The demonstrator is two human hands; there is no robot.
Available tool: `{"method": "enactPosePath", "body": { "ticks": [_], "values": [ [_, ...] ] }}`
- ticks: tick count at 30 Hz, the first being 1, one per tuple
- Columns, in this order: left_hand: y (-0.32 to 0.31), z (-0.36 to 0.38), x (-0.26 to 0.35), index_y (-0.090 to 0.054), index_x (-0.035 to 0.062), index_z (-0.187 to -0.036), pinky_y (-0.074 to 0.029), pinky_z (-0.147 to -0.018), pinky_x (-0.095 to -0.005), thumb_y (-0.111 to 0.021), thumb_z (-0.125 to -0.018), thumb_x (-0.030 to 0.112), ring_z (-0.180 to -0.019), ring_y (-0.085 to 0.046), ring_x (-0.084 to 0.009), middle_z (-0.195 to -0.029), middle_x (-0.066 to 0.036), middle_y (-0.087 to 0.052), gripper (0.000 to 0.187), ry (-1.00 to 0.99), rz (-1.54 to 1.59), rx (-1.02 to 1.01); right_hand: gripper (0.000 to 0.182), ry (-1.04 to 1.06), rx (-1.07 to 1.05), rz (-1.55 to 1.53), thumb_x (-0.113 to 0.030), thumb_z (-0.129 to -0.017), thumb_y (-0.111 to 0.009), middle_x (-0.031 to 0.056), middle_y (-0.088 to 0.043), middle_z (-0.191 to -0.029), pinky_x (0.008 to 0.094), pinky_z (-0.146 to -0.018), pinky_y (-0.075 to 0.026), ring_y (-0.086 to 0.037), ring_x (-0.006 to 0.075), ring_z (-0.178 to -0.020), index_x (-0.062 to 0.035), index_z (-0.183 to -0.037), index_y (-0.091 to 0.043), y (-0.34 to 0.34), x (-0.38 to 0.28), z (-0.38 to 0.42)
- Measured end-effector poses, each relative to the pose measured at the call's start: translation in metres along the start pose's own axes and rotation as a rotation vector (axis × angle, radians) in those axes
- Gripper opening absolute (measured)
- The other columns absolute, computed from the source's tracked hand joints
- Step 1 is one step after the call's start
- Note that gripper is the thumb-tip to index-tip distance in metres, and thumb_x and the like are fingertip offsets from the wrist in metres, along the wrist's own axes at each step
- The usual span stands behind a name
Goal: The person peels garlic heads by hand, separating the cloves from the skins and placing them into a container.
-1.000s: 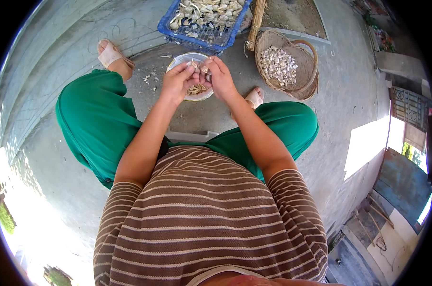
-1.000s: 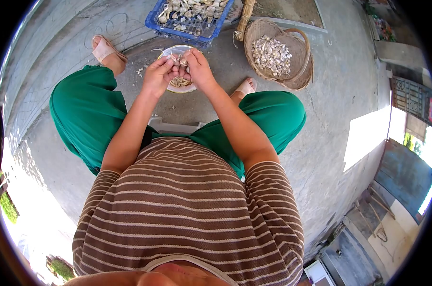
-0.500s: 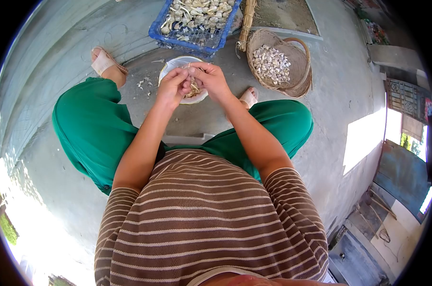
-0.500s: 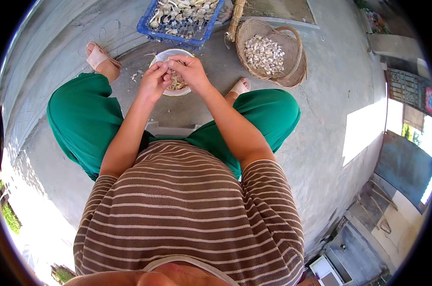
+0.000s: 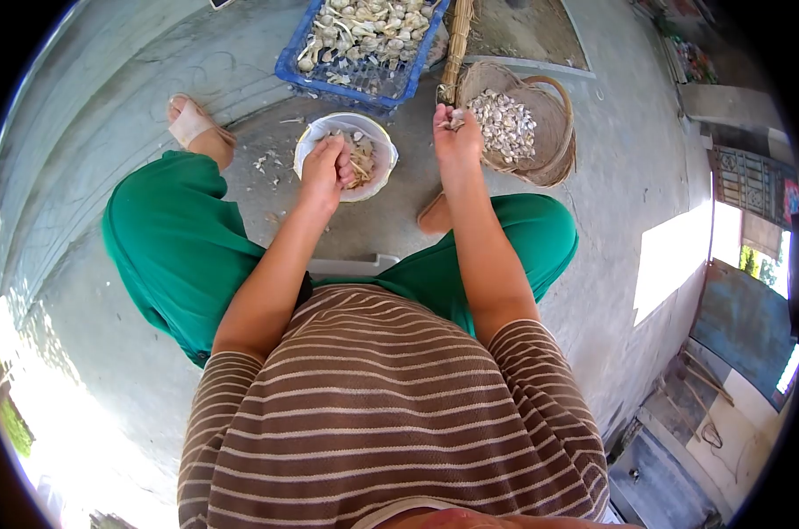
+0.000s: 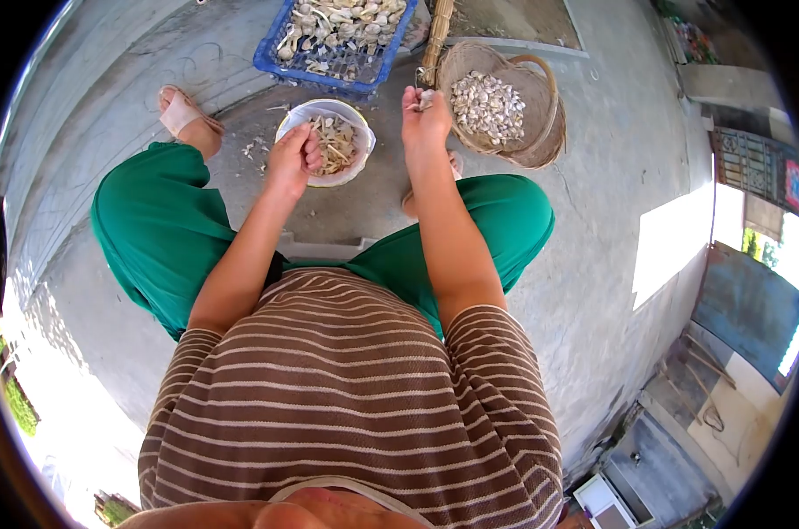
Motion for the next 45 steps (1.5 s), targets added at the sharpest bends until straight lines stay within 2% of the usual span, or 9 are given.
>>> {"method": "enactPosePath", "body": {
  "ticks": [3,8,9,15,19,21,29,39,45],
  "values": [
    [0.006,-0.006,-0.006,-0.057,0.006,-0.092,-0.039,-0.051,-0.024,-0.054,-0.089,0.014,-0.058,-0.047,-0.0095,-0.073,0.0,-0.053,0.009,-0.011,0.038,-0.109,0.038,0.169,-0.03,-0.212,-0.03,-0.096,-0.038,0.0177,-0.05,-0.102,0.0422,-0.085,-0.052,-0.054,0.0299,-0.09,0.0061,-0.109,-0.042,-0.007,-0.064,-0.025],
    [-0.013,0.014,0.009,-0.058,0.0097,-0.108,-0.049,-0.074,-0.0291,-0.056,-0.087,0.011,-0.091,-0.057,-0.0136,-0.098,-0.001,-0.06,0.021,-0.134,-0.362,0.242,0.053,0.213,0.086,-0.038,-0.026,-0.096,-0.039,0.0217,-0.028,-0.135,0.0424,-0.092,-0.049,-0.047,0.0332,-0.114,0.0031,-0.134,-0.017,0.005,-0.042,-0.022],
    [-0.012,0.012,0.009,-0.059,0.0086,-0.102,-0.049,-0.072,-0.0303,-0.058,-0.087,0.014,-0.087,-0.058,-0.0146,-0.095,-0.002,-0.06,0.016,-0.152,-0.354,0.246,0.043,0.165,0.074,0.093,-0.02,-0.094,-0.044,0.02,-0.045,-0.122,0.0367,-0.081,-0.054,-0.056,0.0272,-0.1,0.0025,-0.128,-0.031,-0.003,-0.026,-0.014],
    [-0.009,0.003,-0.004,-0.058,0.007,-0.09,-0.049,-0.068,-0.0293,-0.055,-0.09,0.026,-0.075,-0.059,-0.015,-0.085,-0.003,-0.061,0.019,-0.012,-0.1,0.126,0.016,0.21,-0.4,0.829,-0.01,-0.089,-0.053,0.0047,-0.062,-0.082,0.0238,-0.06,-0.047,-0.059,0.014,-0.069,-0.0006,-0.1,-0.06,-0.086,0.057,0.001],
    [-0.009,-0.003,-0.012,-0.057,0.0068,-0.095,-0.047,-0.064,-0.0265,-0.051,-0.092,0.023,-0.076,-0.058,-0.0126,-0.087,-0.003,-0.059,0.018,-0.027,-0.13,0.148,0.018,0.185,-0.577,1.177,-0.01,-0.086,-0.055,0.0052,-0.062,-0.082,0.0228,-0.06,-0.047,-0.059,0.0135,-0.066,-0.0012,-0.101,-0.061,-0.128,0.128,-0.027],
    [-0.009,-0.002,-0.01,-0.056,0.0073,-0.102,-0.046,-0.066,-0.0269,-0.05,-0.091,0.017,-0.078,-0.057,-0.0116,-0.091,-0.002,-0.058,0.016,-0.019,-0.144,0.166,0.016,0.442,-0.765,1.608,-0.01,-0.079,-0.056,0.0103,-0.066,-0.085,0.0321,-0.067,-0.049,-0.063,0.0231,-0.073,-0.0048,-0.092,-0.066,-0.146,0.168,-0.042],
    [0.002,-0.006,-0.006,-0.058,0.0109,-0.101,-0.044,-0.069,-0.025,-0.05,-0.09,0.015,-0.078,-0.056,-0.0093,-0.087,0.001,-0.061,0.014,0.033,-0.079,0.179,0.026,0.454,-0.359,1.993,-0.028,-0.075,-0.066,0.0121,-0.066,-0.092,0.0408,-0.079,-0.048,-0.062,0.0308,-0.09,-0.0111,-0.095,-0.066,-0.163,0.234,-0.107],
    [0.002,-0.001,0.002,-0.057,0.0096,-0.1,-0.045,-0.07,-0.0257,-0.05,-0.09,0.015,-0.077,-0.056,-0.01,-0.089,0.0,-0.06,0.013,0.016,-0.048,0.174,0.019,0.624,-0.507,1.887,-0.02,-0.071,-0.067,0.0092,-0.064,-0.074,0.0352,-0.068,-0.049,-0.062,0.0233,-0.072,-0.0039,-0.078,-0.059,-0.164,0.228,-0.087],
    [-0.005,0.0,0.008,-0.05,0.0062,-0.113,-0.046,-0.07,-0.0259,-0.051,-0.092,0.019,-0.082,-0.055,-0.0122,-0.097,-0.003,-0.056,0.025,-0.106,0.004,0.172,0.013,0.207,-0.506,1.181,-0.009,-0.078,-0.066,0.0031,-0.06,-0.072,0.0241,-0.056,-0.045,-0.054,0.0093,-0.061,-0.0017,-0.083,-0.056,-0.147,0.152,-0.014]
  ]
}}
Point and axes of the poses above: each hand's wrist, its own z-axis away from the middle knuckle, its own y-axis out of the back of the hand, x = y × z, the point moved 6 cm from there along -z, towards the middle knuckle
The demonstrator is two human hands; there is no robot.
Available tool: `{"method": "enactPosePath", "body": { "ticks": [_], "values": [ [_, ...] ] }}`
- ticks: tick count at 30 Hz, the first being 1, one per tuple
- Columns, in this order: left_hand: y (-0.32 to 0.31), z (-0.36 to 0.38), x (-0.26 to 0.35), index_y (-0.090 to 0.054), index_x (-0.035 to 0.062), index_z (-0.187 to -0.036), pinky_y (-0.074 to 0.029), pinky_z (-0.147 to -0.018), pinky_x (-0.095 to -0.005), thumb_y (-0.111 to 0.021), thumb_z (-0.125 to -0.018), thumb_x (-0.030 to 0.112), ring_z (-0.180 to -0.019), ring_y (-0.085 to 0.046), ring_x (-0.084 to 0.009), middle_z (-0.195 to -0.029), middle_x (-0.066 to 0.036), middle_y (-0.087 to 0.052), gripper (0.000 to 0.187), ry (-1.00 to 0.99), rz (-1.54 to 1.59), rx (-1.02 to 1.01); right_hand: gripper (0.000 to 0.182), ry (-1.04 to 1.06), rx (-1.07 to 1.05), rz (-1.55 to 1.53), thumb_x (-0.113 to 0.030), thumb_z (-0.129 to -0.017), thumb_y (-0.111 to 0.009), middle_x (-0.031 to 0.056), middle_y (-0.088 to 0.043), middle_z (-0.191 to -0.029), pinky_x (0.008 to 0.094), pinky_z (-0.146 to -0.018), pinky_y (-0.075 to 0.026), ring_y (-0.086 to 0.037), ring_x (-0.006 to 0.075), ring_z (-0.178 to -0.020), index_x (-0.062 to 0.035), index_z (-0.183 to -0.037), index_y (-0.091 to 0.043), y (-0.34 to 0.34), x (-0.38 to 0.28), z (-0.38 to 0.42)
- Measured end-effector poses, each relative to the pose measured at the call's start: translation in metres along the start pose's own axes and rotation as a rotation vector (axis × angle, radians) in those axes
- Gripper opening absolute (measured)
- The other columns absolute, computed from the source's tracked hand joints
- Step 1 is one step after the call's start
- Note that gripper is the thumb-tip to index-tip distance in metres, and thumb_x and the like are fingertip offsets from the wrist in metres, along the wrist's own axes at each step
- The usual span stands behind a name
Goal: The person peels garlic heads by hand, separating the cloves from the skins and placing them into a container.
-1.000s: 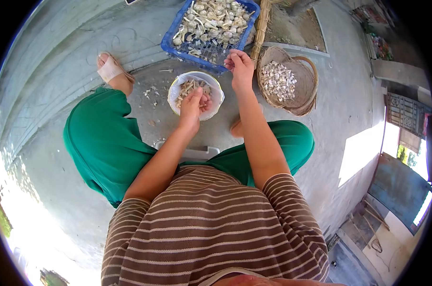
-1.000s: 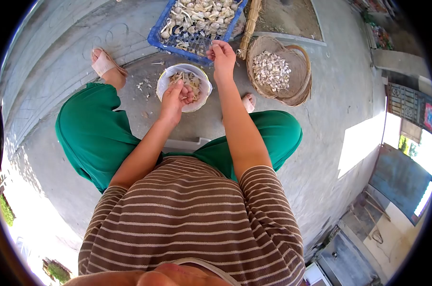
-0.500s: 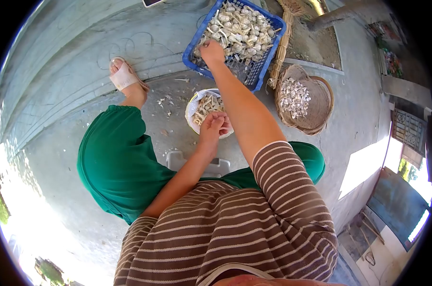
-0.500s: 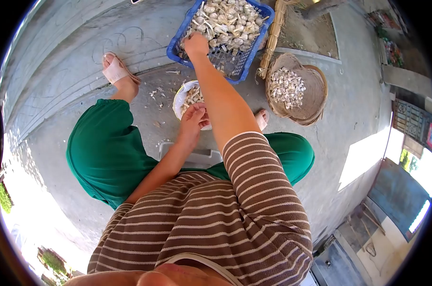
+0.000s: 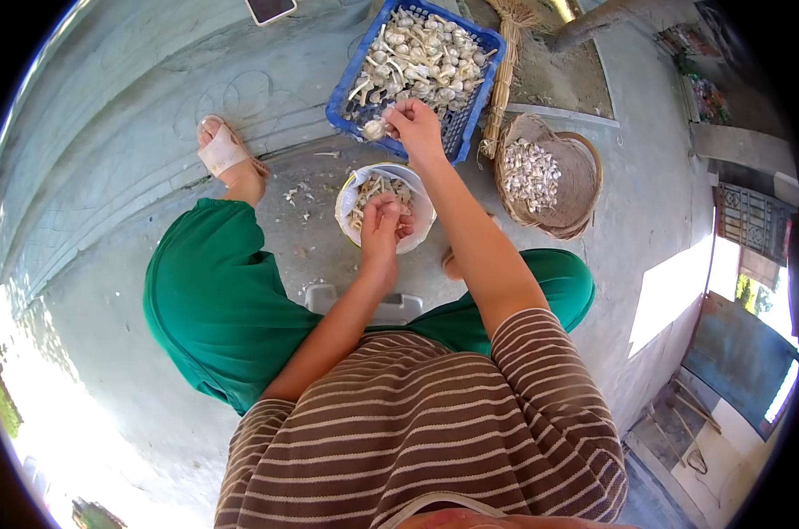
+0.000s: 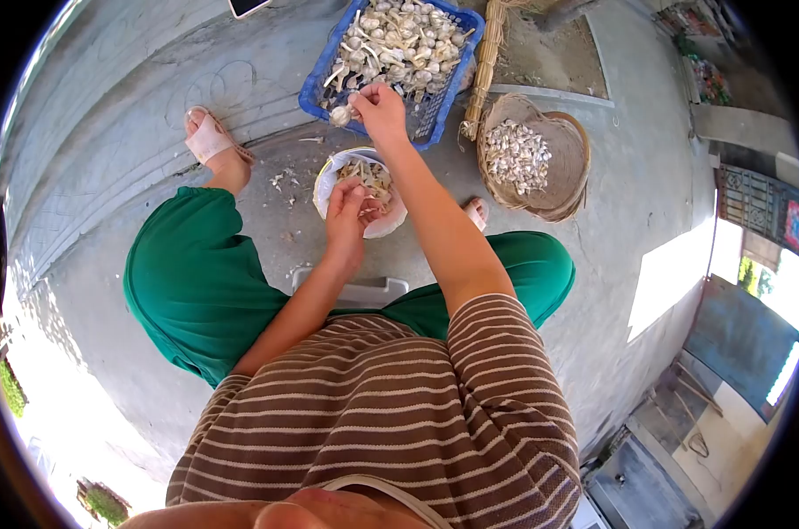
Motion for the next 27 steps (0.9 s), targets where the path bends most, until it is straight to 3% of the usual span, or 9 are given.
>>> {"method": "enactPosePath", "body": {
  "ticks": [2,5,9,12,14,16,22,26,27],
  "values": [
    [-0.002,0.004,0.01,-0.038,0.0069,-0.127,-0.046,-0.07,-0.0268,-0.052,-0.092,0.021,-0.085,-0.055,-0.0132,-0.106,-0.005,-0.053,0.04,-0.092,0.049,0.04,0.011,-0.159,-0.109,-0.066,-0.007,-0.081,-0.063,0.0034,-0.06,-0.072,0.0218,-0.055,-0.044,-0.053,0.0085,-0.061,-0.0014,-0.087,-0.056,0.013,-0.008,0.043],
    [-0.013,0.008,0.02,-0.04,0.0066,-0.127,-0.047,-0.071,-0.0268,-0.053,-0.091,0.016,-0.085,-0.055,-0.0132,-0.107,-0.005,-0.053,0.04,-0.225,0.085,-0.062,0.012,-0.211,-0.152,-0.099,-0.007,-0.082,-0.064,0.0031,-0.06,-0.073,0.0221,-0.057,-0.045,-0.054,0.0085,-0.062,-0.0007,-0.089,-0.056,0.031,-0.006,0.094],
    [-0.009,0.005,0.011,-0.048,0.0008,-0.119,-0.046,-0.072,-0.0249,-0.057,-0.088,0.008,-0.084,-0.056,-0.0127,-0.103,-0.006,-0.057,0.033,-0.222,0.003,-0.125,0.014,-0.167,-0.071,-0.251,-0.007,-0.082,-0.063,0.0028,-0.06,-0.073,0.0216,-0.058,-0.045,-0.054,0.0084,-0.063,0.0001,-0.092,-0.057,0.041,-0.008,0.141],
    [-0.01,0.014,0.011,-0.053,0.0008,-0.115,-0.047,-0.074,-0.0245,-0.058,-0.086,0.004,-0.085,-0.056,-0.0119,-0.1,-0.006,-0.058,0.03,-0.217,-0.084,-0.12,0.012,-0.154,0.019,-0.394,-0.008,-0.083,-0.063,0.0022,-0.059,-0.072,0.021,-0.058,-0.044,-0.053,0.0082,-0.063,0.0006,-0.09,-0.058,0.047,0.004,0.158],
    [-0.009,0.014,0.01,-0.055,0.0026,-0.114,-0.048,-0.074,-0.0234,-0.06,-0.084,0.003,-0.084,-0.056,-0.0116,-0.099,-0.006,-0.058,0.03,-0.218,-0.115,-0.13,0.008,-0.159,-0.014,-0.326,-0.007,-0.083,-0.062,0.0016,-0.057,-0.068,0.02,-0.054,-0.041,-0.051,0.0076,-0.058,0.0004,-0.084,-0.059,0.052,0.013,0.167],
    [-0.003,0.012,0.014,-0.058,0.004,-0.112,-0.047,-0.076,-0.025,-0.063,-0.079,0.0,-0.087,-0.056,-0.0131,-0.102,-0.005,-0.057,0.034,-0.395,-0.418,-0.142,0.007,-0.162,-0.024,-0.353,-0.006,-0.082,-0.061,0.0012,-0.055,-0.065,0.0195,-0.05,-0.039,-0.049,0.0071,-0.055,-0.0002,-0.08,-0.059,0.056,0.015,0.171],
    [-0.006,0.022,0.023,-0.058,0.0053,-0.113,-0.047,-0.076,-0.0258,-0.065,-0.075,-0.003,-0.087,-0.056,-0.0138,-0.102,-0.004,-0.057,0.039,-0.637,-0.755,-0.227,0.009,-0.195,0.014,-0.456,-0.005,-0.08,-0.058,0.0004,-0.052,-0.06,0.0182,-0.042,-0.032,-0.044,0.0058,-0.047,-0.0023,-0.072,-0.057,0.054,0.025,0.175],
    [-0.011,0.034,0.024,-0.057,0.0033,-0.113,-0.047,-0.074,-0.0252,-0.063,-0.078,-0.002,-0.084,-0.057,-0.0129,-0.102,-0.005,-0.057,0.036,-0.684,-0.849,-0.251,0.009,-0.132,0.028,-0.568,-0.006,-0.081,-0.059,-0.0006,-0.051,-0.06,0.0181,-0.041,-0.031,-0.042,0.0048,-0.046,-0.0028,-0.073,-0.058,0.054,0.034,0.181],
    [-0.01,0.033,0.022,-0.056,0.002,-0.114,-0.048,-0.072,-0.0247,-0.061,-0.08,-0.002,-0.081,-0.057,-0.0124,-0.101,-0.005,-0.057,0.034,-0.553,-0.72,-0.253,0.009,-0.128,0.028,-0.576,-0.006,-0.081,-0.059,-0.0006,-0.051,-0.06,0.0181,-0.041,-0.031,-0.042,0.0048,-0.046,-0.0028,-0.073,-0.058,0.055,0.028,0.183]
  ]
}}
Point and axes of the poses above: each hand's wrist, its own z-axis away from the middle knuckle, its own y-axis out of the back of the hand, x = y × z, the point moved 6 cm from there along -z, towards the middle knuckle
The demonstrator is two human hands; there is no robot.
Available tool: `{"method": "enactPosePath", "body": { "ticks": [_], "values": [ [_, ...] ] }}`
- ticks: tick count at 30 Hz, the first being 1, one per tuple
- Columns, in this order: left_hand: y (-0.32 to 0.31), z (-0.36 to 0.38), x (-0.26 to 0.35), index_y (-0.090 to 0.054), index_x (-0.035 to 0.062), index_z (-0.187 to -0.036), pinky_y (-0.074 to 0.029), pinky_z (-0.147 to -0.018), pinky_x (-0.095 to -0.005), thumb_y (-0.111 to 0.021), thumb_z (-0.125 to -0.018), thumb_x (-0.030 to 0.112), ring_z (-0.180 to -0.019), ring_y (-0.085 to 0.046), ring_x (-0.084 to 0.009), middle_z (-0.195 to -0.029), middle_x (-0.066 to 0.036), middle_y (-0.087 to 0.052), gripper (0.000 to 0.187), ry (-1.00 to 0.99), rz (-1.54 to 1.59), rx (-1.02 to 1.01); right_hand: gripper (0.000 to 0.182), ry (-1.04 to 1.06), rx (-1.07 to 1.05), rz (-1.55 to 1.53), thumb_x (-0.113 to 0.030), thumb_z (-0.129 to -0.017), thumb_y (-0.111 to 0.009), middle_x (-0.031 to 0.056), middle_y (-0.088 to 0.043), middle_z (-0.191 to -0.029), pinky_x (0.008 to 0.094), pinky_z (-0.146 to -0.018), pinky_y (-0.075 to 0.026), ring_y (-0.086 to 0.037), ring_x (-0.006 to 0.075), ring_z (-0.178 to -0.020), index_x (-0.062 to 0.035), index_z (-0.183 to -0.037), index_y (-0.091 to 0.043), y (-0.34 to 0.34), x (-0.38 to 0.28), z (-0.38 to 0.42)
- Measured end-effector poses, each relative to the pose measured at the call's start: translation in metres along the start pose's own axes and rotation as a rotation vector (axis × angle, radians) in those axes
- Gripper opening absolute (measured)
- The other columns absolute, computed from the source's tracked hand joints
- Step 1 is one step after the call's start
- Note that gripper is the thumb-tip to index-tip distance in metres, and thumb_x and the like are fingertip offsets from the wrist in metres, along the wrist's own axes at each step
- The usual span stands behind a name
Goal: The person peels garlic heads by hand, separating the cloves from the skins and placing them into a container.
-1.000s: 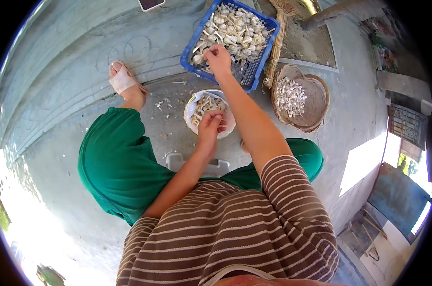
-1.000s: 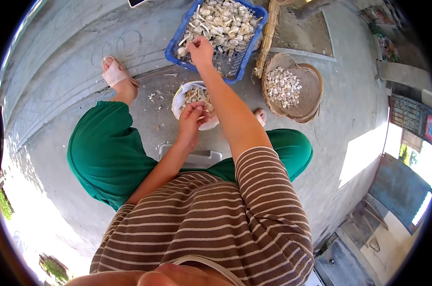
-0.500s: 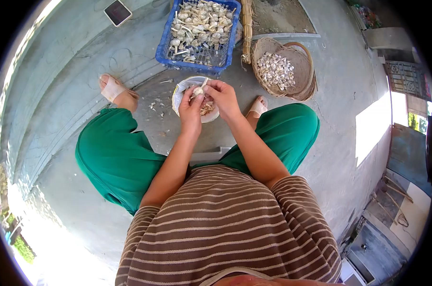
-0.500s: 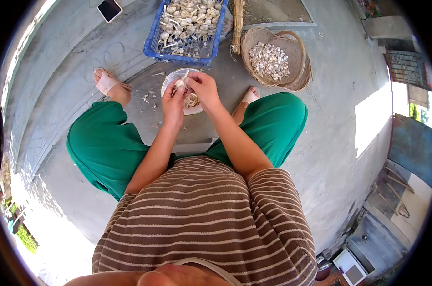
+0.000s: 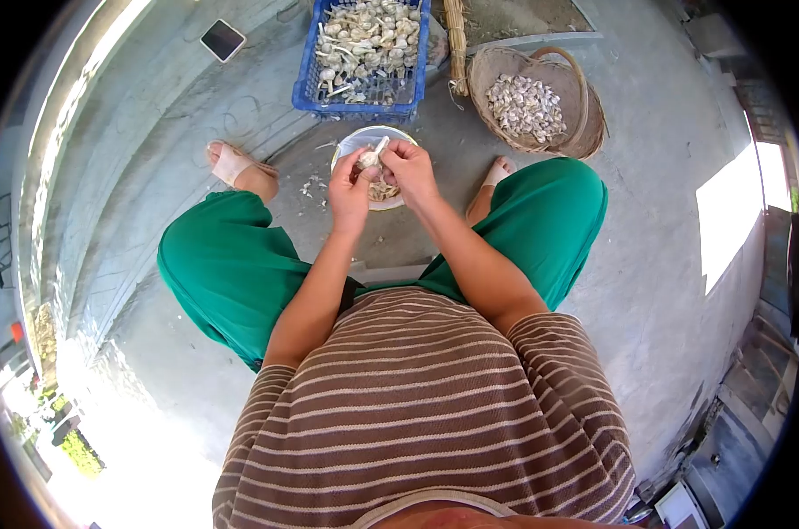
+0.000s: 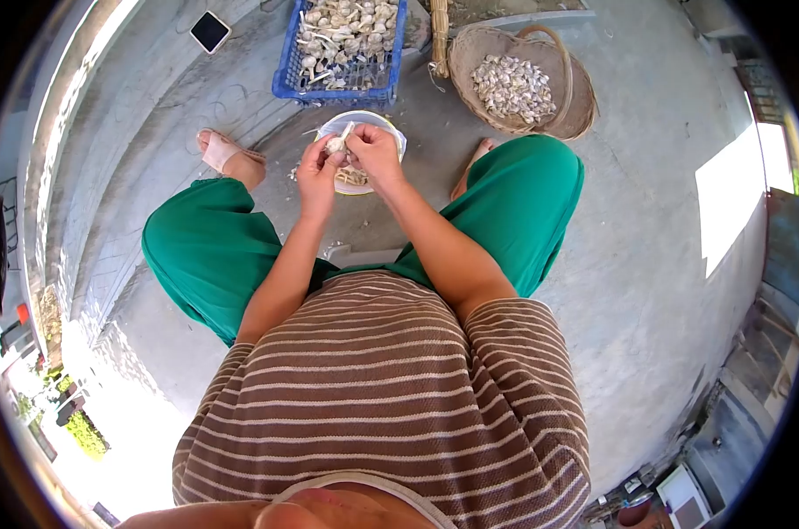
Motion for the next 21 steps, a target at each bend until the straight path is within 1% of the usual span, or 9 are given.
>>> {"method": "enactPosePath", "body": {
  "ticks": [1,3,4,6,8,11,15,17,21],
  "values": [
    [-0.001,0.002,-0.003,-0.055,0.0007,-0.115,-0.048,-0.071,-0.0242,-0.058,-0.082,-0.002,-0.079,-0.057,-0.0118,-0.1,-0.006,-0.057,0.033,0.115,0.147,-0.005,0.008,0.01,-0.046,0.015,-0.007,-0.081,-0.06,-0.0011,-0.051,-0.061,0.0179,-0.041,-0.031,-0.042,0.0041,-0.046,-0.0029,-0.074,-0.058,-0.004,-0.006,0.004],
    [0.0,0.001,0.005,-0.053,-0.0002,-0.117,-0.049,-0.072,-0.0256,-0.055,-0.084,-0.001,-0.081,-0.058,-0.0127,-0.1,-0.007,-0.058,0.032,0.143,0.178,-0.014,0.008,0.02,-0.089,0.029,-0.007,-0.082,-0.06,-0.0015,-0.052,-0.062,0.0178,-0.041,-0.031,-0.042,0.0034,-0.046,-0.0031,-0.075,-0.059,-0.007,-0.018,0.009],
    [-0.001,0.001,0.01,-0.051,-0.0011,-0.118,-0.05,-0.074,-0.027,-0.053,-0.087,0.0,-0.082,-0.058,-0.0135,-0.1,-0.009,-0.058,0.032,0.17,0.214,-0.02,0.008,0.039,-0.113,0.124,-0.008,-0.083,-0.06,-0.002,-0.053,-0.063,0.0173,-0.042,-0.031,-0.042,0.0027,-0.048,-0.003,-0.076,-0.059,-0.008,-0.022,0.011],
    [-0.001,0.001,0.014,-0.048,-0.0009,-0.119,-0.05,-0.072,-0.0275,-0.051,-0.088,0.0,-0.08,-0.058,-0.0135,-0.095,-0.008,-0.059,0.031,0.112,0.212,0.004,0.008,0.057,-0.134,0.214,-0.008,-0.083,-0.06,-0.0025,-0.054,-0.064,0.0169,-0.042,-0.032,-0.043,0.002,-0.049,-0.003,-0.076,-0.06,-0.007,-0.021,0.009],
    [-0.002,0.001,0.01,-0.047,-0.0002,-0.115,-0.049,-0.07,-0.0272,-0.049,-0.09,0.002,-0.078,-0.057,-0.013,-0.094,-0.008,-0.058,0.025,0.058,0.133,-0.08,0.008,0.181,-0.129,0.311,-0.007,-0.082,-0.06,-0.0026,-0.055,-0.065,0.0166,-0.044,-0.033,-0.045,0.0013,-0.052,-0.0028,-0.076,-0.059,-0.003,-0.018,0.004],
    [-0.002,0.003,0.0,-0.049,-0.0003,-0.109,-0.048,-0.068,-0.0275,-0.046,-0.093,0.009,-0.076,-0.056,-0.0132,-0.091,-0.007,-0.058,0.019,0.157,0.206,-0.101,0.007,0.19,-0.138,0.265,-0.006,-0.082,-0.06,-0.0029,-0.055,-0.066,0.0168,-0.045,-0.034,-0.045,0.001,-0.053,-0.003,-0.075,-0.059,0.003,-0.009,0.0],
    [-0.005,0.004,-0.004,-0.049,-0.0005,-0.11,-0.047,-0.066,-0.0282,-0.043,-0.096,0.017,-0.075,-0.055,-0.0144,-0.09,-0.007,-0.058,0.023,0.262,0.389,-0.13,0.007,0.153,-0.172,0.263,-0.005,-0.081,-0.058,-0.0029,-0.055,-0.066,0.017,-0.046,-0.034,-0.045,0.0012,-0.053,-0.0037,-0.075,-0.058,0.001,-0.012,0.001],
    [-0.006,0.005,-0.003,-0.052,0.0005,-0.109,-0.046,-0.063,-0.0277,-0.041,-0.097,0.022,-0.071,-0.054,-0.0133,-0.089,-0.006,-0.057,0.027,0.34,0.409,-0.112,0.003,0.115,-0.199,0.185,-0.006,-0.082,-0.061,-0.0028,-0.055,-0.067,0.0169,-0.046,-0.036,-0.046,0.0017,-0.054,-0.0037,-0.079,-0.061,-0.002,-0.014,0.003],
    [-0.003,0.0,-0.013,-0.052,0.0011,-0.109,-0.044,-0.06,-0.0276,-0.04,-0.097,0.024,-0.068,-0.051,-0.0124,-0.087,-0.005,-0.056,0.029,0.37,0.433,-0.132,0.006,0.101,-0.23,0.151,-0.007,-0.081,-0.065,-0.0019,-0.057,-0.069,0.0174,-0.047,-0.037,-0.049,0.0028,-0.054,-0.003,-0.086,-0.063,-0.012,-0.021,0.008]
  ]
}}
Point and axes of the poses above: each hand's wrist, its own z-axis away from the middle knuckle, its own y-axis out of the back of the hand, x = y × z, the point moved 6 cm from there along -z, towards the middle knuckle
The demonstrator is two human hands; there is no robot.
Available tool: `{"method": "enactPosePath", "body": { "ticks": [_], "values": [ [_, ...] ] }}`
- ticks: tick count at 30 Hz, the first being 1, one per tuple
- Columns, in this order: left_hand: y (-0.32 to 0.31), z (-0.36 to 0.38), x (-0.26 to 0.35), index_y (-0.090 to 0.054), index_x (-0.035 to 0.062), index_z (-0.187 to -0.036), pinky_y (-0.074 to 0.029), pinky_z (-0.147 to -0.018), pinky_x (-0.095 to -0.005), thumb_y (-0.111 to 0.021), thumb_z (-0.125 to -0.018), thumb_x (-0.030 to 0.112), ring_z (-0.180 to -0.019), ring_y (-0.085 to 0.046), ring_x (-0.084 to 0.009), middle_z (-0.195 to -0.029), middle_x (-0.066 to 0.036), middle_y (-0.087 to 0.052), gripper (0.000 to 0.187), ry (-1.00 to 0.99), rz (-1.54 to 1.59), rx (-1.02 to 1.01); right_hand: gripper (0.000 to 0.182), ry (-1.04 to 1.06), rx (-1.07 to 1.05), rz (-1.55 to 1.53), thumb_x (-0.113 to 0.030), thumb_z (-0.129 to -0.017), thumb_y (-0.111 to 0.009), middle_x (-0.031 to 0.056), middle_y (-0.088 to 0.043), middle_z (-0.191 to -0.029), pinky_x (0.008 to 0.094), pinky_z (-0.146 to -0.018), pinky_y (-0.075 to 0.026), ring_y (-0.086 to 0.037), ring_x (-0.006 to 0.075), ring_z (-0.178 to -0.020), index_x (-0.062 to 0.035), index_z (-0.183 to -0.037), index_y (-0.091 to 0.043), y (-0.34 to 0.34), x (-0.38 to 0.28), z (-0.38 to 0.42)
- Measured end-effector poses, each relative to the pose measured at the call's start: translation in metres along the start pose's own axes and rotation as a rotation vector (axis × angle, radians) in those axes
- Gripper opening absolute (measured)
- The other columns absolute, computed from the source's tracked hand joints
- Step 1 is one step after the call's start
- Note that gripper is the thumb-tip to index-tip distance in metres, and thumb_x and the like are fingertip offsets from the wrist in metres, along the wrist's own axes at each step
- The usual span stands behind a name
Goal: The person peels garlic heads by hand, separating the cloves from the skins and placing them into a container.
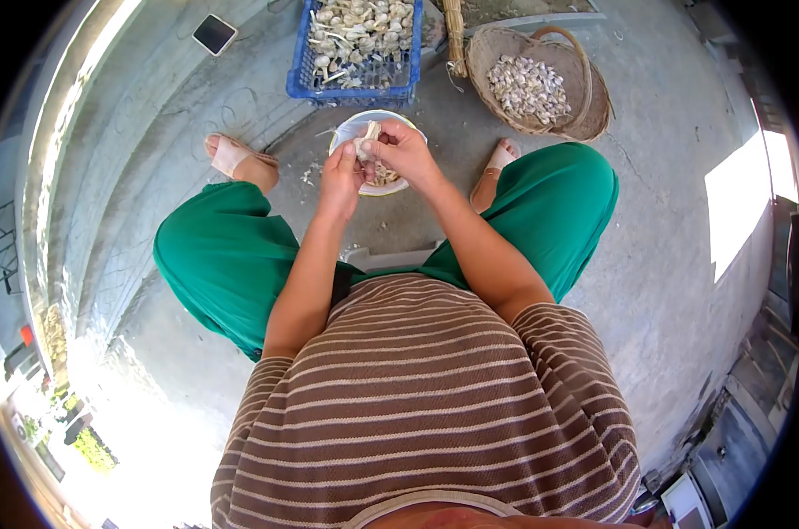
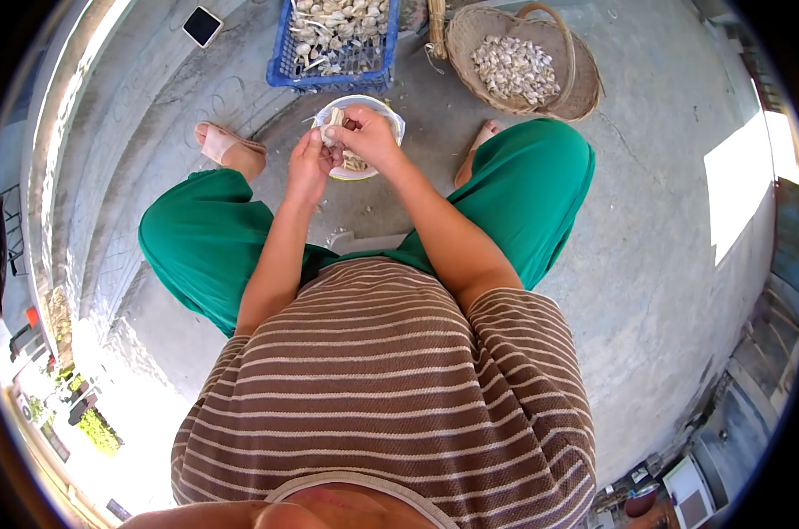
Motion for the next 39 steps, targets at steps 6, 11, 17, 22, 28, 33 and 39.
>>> {"method": "enactPosePath", "body": {
  "ticks": [6,11,17,22,28,33,39],
  "values": [
    [0.01,-0.005,-0.014,-0.052,0.0028,-0.108,-0.04,-0.057,-0.0278,-0.037,-0.098,0.031,-0.068,-0.051,-0.0125,-0.089,-0.007,-0.058,0.033,0.244,0.221,-0.141,0.01,-0.051,-0.091,0.142,-0.008,-0.081,-0.066,0.0009,-0.061,-0.071,0.0179,-0.05,-0.043,-0.053,0.0045,-0.056,-0.0012,-0.089,-0.063,0.015,0.022,-0.012],
    [-0.002,0.0,-0.003,-0.052,0.0012,-0.107,-0.046,-0.064,-0.0271,-0.046,-0.095,0.024,-0.076,-0.057,-0.0144,-0.091,-0.007,-0.058,0.027,0.196,0.091,0.025,0.005,0.075,0.067,0.216,0.0,-0.079,-0.065,0.0041,-0.059,-0.064,0.0215,-0.047,-0.046,-0.055,0.007,-0.054,0.0027,-0.08,-0.061,0.019,0.022,-0.01],
    [0.011,-0.011,-0.014,-0.054,-0.0014,-0.111,-0.048,-0.067,-0.0251,-0.054,-0.09,0.011,-0.077,-0.057,-0.0127,-0.093,-0.007,-0.06,0.025,0.059,-0.026,0.076,0.006,0.065,0.011,0.229,-0.004,-0.082,-0.064,0.0012,-0.06,-0.069,0.0196,-0.051,-0.045,-0.054,0.0045,-0.057,0.0001,-0.086,-0.062,0.018,0.026,-0.012],
    [0.02,-0.014,-0.023,-0.056,-0.0017,-0.113,-0.048,-0.067,-0.0251,-0.053,-0.091,0.011,-0.075,-0.056,-0.0129,-0.091,-0.007,-0.061,0.026,0.115,0.009,0.079,0.005,0.026,0.014,0.174,-0.002,-0.08,-0.063,0.0044,-0.06,-0.066,0.0224,-0.048,-0.046,-0.054,0.0082,-0.054,0.0013,-0.083,-0.061,0.021,0.041,-0.019],
    [0.021,-0.013,-0.02,-0.056,0.0005,-0.113,-0.049,-0.064,-0.0258,-0.054,-0.09,0.011,-0.071,-0.057,-0.0136,-0.091,-0.008,-0.061,0.025,0.138,0.09,0.092,0.014,0.171,0.287,0.71,-0.012,-0.076,-0.065,0.0138,-0.062,-0.073,0.0345,-0.062,-0.048,-0.061,0.0261,-0.065,-0.0011,-0.085,-0.064,0.043,0.052,-0.024],
    [0.029,-0.017,-0.021,-0.055,0.0002,-0.113,-0.051,-0.065,-0.0254,-0.055,-0.089,0.009,-0.072,-0.058,-0.013,-0.093,-0.009,-0.061,0.025,0.122,0.098,0.13,0.019,0.26,0.254,0.984,-0.014,-0.076,-0.064,0.0155,-0.063,-0.082,0.0383,-0.067,-0.048,-0.061,0.0305,-0.071,-0.003,-0.092,-0.066,0.054,0.075,-0.033],
    [0.02,-0.019,-0.014,-0.056,-0.001,-0.113,-0.053,-0.069,-0.0259,-0.054,-0.089,0.006,-0.074,-0.059,-0.014,-0.098,-0.009,-0.06,0.025,0.035,0.085,0.162,0.024,-0.056,0.046,0.125,-0.019,-0.086,-0.061,0.0027,-0.062,-0.08,0.0257,-0.059,-0.049,-0.059,0.0105,-0.068,-0.0047,-0.104,-0.063,0.025,0.043,-0.024]
  ]
}}
Point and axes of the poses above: each hand's wrist, its own z-axis away from the middle knuckle, its own y-axis out of the back of the hand, x = y × z, the point moved 6 cm from there along -z, towards the middle knuckle
